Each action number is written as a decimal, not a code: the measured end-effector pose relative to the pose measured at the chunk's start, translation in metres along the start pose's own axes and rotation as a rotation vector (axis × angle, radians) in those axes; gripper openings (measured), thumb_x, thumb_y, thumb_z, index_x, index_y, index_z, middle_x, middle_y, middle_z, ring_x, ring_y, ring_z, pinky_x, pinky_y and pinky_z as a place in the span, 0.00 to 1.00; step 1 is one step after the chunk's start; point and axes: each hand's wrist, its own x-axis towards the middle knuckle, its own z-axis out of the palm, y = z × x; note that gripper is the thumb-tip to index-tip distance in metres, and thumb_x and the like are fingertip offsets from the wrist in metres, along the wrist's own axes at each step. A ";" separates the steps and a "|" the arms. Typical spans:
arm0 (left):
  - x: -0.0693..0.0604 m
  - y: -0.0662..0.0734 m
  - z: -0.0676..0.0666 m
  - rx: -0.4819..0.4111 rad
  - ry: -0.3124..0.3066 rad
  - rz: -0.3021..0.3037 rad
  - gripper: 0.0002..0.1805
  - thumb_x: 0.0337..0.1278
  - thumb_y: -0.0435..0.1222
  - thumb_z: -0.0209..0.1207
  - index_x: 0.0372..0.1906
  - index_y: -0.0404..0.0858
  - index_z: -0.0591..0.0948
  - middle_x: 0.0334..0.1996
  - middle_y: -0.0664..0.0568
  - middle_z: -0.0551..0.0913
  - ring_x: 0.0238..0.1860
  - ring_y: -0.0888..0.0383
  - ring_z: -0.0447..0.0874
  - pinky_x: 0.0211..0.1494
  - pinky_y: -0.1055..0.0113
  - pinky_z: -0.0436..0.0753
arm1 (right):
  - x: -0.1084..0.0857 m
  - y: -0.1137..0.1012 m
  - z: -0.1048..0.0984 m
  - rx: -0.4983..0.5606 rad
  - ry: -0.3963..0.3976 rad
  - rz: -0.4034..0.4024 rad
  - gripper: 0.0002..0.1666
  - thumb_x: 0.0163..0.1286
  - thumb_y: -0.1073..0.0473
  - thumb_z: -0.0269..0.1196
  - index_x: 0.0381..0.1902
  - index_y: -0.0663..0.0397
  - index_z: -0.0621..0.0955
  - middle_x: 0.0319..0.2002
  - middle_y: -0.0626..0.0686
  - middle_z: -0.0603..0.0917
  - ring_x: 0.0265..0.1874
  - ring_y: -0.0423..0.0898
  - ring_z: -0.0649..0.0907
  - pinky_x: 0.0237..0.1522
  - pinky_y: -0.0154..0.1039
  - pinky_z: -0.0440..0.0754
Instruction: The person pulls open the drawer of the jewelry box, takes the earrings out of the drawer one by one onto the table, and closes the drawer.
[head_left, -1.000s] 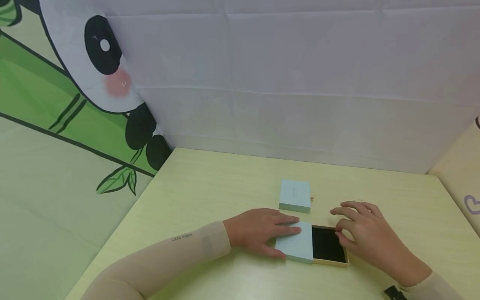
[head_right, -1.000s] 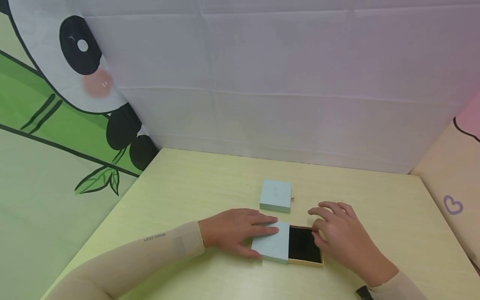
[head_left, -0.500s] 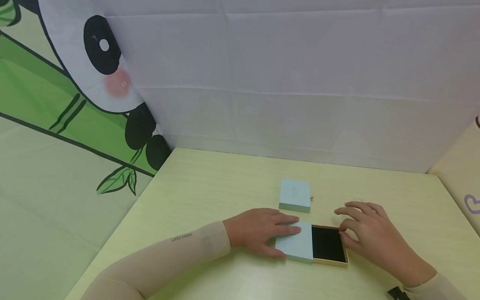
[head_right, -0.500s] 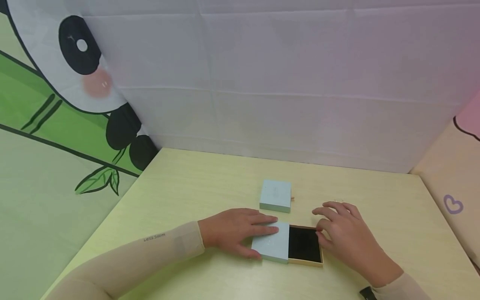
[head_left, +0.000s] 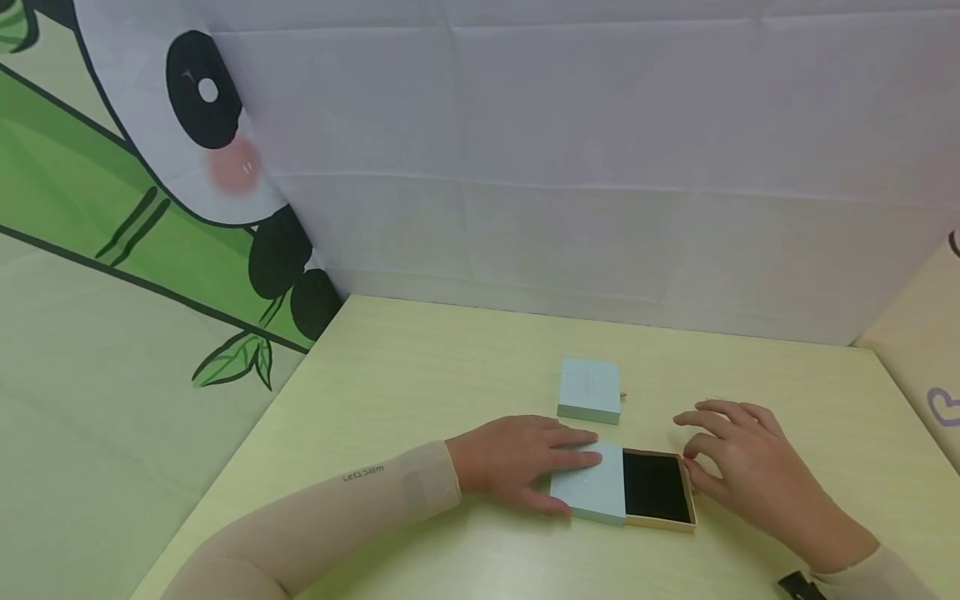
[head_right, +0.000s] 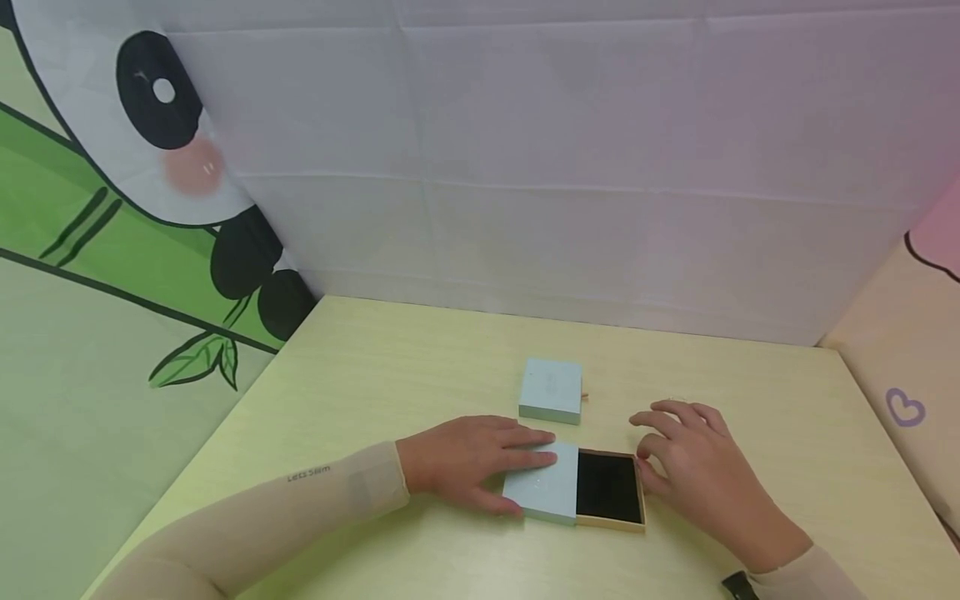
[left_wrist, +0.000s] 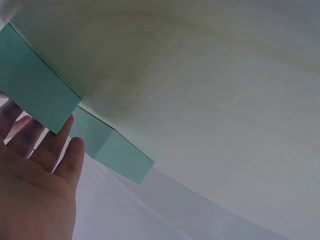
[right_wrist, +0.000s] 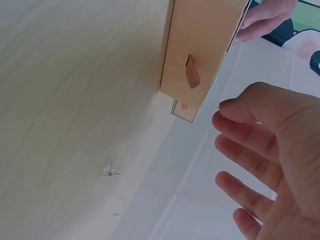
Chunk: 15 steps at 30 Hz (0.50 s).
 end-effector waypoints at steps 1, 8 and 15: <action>0.000 0.000 0.000 -0.003 0.000 -0.001 0.43 0.86 0.69 0.61 0.94 0.60 0.70 0.95 0.61 0.70 0.92 0.58 0.74 0.94 0.64 0.74 | 0.000 0.001 0.000 0.002 0.007 -0.004 0.20 0.49 0.61 0.87 0.24 0.32 0.87 0.54 0.48 0.97 0.61 0.60 0.90 0.60 0.65 0.80; 0.003 -0.002 0.000 -0.008 -0.001 -0.003 0.43 0.86 0.69 0.60 0.94 0.59 0.70 0.95 0.61 0.69 0.93 0.58 0.73 0.95 0.64 0.74 | -0.001 0.008 -0.001 0.001 0.003 0.001 0.19 0.49 0.61 0.86 0.25 0.31 0.86 0.54 0.49 0.97 0.62 0.61 0.90 0.60 0.65 0.78; 0.004 -0.002 0.000 -0.013 0.003 -0.006 0.43 0.86 0.69 0.60 0.94 0.59 0.70 0.95 0.61 0.70 0.93 0.59 0.73 0.95 0.64 0.73 | -0.004 0.013 -0.001 -0.009 -0.014 0.017 0.21 0.48 0.62 0.87 0.24 0.32 0.86 0.54 0.50 0.97 0.62 0.63 0.90 0.61 0.65 0.79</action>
